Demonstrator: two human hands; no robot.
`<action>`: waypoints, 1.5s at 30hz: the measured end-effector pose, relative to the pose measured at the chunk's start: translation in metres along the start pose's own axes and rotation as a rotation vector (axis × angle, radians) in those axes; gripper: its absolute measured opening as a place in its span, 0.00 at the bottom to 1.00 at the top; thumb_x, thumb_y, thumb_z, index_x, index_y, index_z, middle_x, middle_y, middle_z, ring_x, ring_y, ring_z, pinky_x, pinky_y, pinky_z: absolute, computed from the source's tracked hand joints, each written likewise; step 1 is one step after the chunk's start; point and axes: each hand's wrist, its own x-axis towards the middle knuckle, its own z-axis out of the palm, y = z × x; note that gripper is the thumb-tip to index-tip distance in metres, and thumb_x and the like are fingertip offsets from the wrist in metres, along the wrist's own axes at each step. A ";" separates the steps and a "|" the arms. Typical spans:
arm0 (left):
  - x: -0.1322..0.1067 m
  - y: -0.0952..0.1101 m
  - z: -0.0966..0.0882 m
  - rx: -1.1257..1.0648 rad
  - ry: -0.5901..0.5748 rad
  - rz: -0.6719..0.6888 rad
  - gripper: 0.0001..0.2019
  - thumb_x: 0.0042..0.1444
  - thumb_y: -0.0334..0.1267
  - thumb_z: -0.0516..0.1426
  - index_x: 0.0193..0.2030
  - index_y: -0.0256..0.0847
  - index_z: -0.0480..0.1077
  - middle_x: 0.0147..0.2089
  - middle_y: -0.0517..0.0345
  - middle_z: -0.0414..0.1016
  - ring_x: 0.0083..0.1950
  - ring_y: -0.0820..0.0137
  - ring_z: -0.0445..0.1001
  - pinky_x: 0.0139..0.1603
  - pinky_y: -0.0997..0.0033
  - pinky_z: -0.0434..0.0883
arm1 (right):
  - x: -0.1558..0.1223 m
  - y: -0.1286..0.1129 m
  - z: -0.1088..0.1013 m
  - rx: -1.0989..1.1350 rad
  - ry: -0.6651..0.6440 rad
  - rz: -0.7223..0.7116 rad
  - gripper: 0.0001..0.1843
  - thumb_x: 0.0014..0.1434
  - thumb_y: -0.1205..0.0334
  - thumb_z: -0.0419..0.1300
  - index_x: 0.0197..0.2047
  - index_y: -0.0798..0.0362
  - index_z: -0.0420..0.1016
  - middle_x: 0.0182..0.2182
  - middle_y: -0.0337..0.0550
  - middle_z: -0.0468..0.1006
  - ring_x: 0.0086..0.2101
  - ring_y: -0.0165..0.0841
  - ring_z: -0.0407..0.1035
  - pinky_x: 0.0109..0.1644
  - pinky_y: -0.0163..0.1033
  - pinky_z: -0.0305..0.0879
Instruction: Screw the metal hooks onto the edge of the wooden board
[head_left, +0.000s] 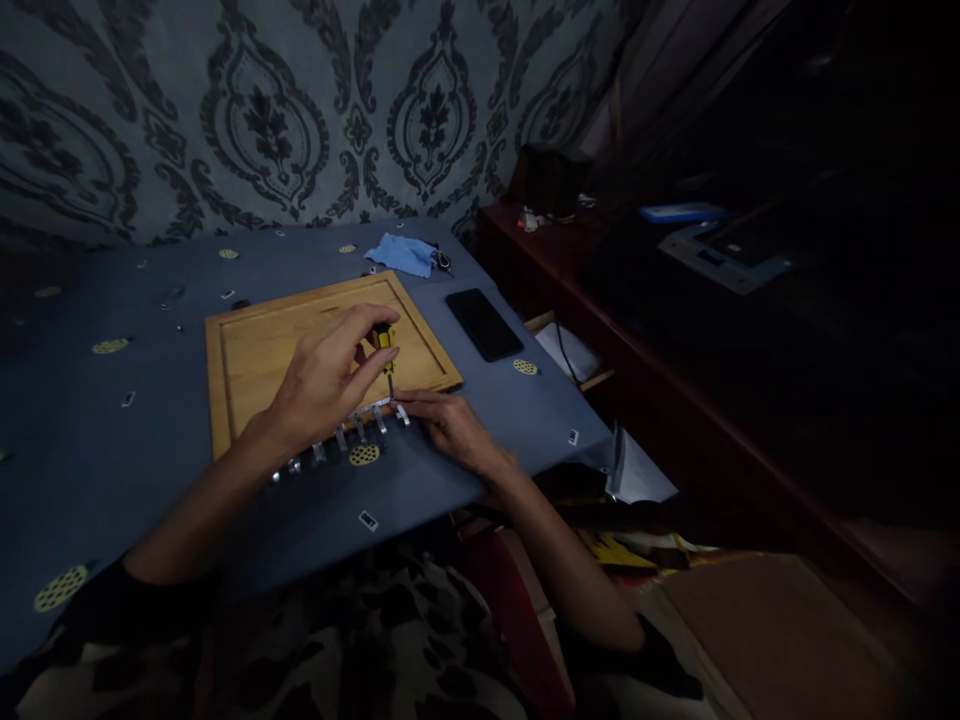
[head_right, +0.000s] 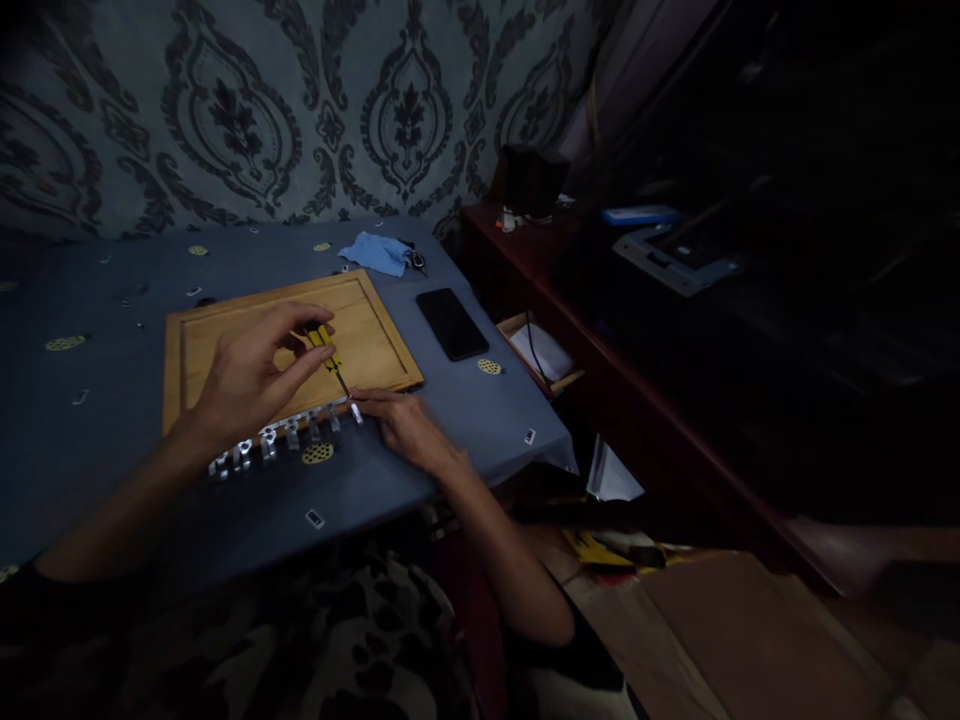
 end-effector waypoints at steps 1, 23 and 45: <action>0.000 -0.001 0.001 0.021 0.004 0.024 0.12 0.67 0.33 0.58 0.56 0.39 0.70 0.50 0.53 0.80 0.40 0.72 0.78 0.43 0.73 0.76 | 0.000 0.000 0.000 -0.002 0.000 -0.008 0.39 0.52 0.87 0.50 0.58 0.47 0.81 0.60 0.43 0.79 0.60 0.36 0.75 0.66 0.47 0.71; 0.001 -0.001 -0.005 -0.027 0.098 -0.035 0.14 0.63 0.32 0.61 0.56 0.37 0.71 0.51 0.55 0.80 0.42 0.72 0.78 0.46 0.72 0.76 | 0.000 -0.001 0.000 0.023 0.001 0.013 0.37 0.55 0.86 0.51 0.58 0.47 0.81 0.60 0.42 0.79 0.60 0.35 0.75 0.66 0.46 0.71; -0.001 -0.001 0.005 0.027 0.058 0.086 0.14 0.65 0.31 0.61 0.56 0.38 0.70 0.49 0.54 0.79 0.41 0.73 0.78 0.43 0.74 0.77 | 0.000 0.002 0.002 0.008 0.004 -0.002 0.36 0.55 0.85 0.50 0.58 0.48 0.81 0.60 0.43 0.80 0.60 0.35 0.74 0.66 0.46 0.70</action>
